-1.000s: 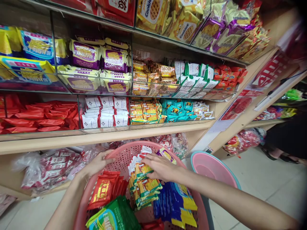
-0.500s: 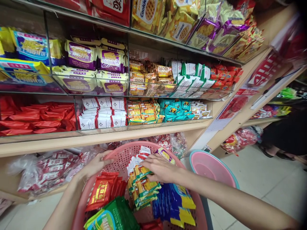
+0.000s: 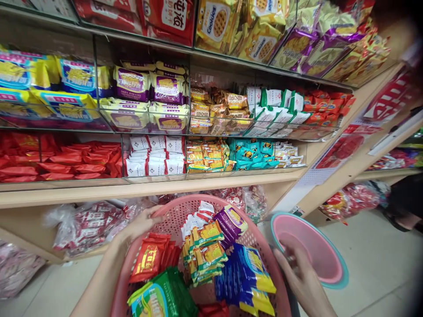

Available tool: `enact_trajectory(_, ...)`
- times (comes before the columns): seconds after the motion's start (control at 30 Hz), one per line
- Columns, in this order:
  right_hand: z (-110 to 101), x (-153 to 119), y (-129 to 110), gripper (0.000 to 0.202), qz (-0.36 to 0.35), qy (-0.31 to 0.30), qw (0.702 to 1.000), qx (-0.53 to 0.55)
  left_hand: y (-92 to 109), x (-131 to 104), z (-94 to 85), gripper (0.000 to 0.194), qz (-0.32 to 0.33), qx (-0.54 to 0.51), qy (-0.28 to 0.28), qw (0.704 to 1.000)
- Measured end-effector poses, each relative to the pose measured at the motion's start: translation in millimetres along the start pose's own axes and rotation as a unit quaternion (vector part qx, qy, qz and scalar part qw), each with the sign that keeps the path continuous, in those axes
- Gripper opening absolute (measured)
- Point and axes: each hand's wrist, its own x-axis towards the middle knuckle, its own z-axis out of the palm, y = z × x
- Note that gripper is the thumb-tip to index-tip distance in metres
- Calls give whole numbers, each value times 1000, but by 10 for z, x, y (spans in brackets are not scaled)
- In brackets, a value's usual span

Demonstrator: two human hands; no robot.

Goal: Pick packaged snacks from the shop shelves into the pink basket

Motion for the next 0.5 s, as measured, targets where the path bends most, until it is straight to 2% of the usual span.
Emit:
enact_trajectory(0.1,13,-339,156,49,94,-48,991,80,29,-19,-4,51,-1,7,-2,1000)
enact_trajectory(0.2,76,-515,10,50,120,-73,981,133,33,-32,-25,52,3,21,6,1000)
enact_trajectory(0.33,173,-524,-218,61,165,-28,970,178,-15,-168,-73,57,-22,34,33,999)
enact_trajectory(0.4,197,-511,-267,66,179,-7,963,201,-62,-303,-78,62,-45,2,43,998)
enact_trajectory(0.5,212,-517,-272,68,171,-13,957,232,-142,-500,-43,67,-63,-74,92,991)
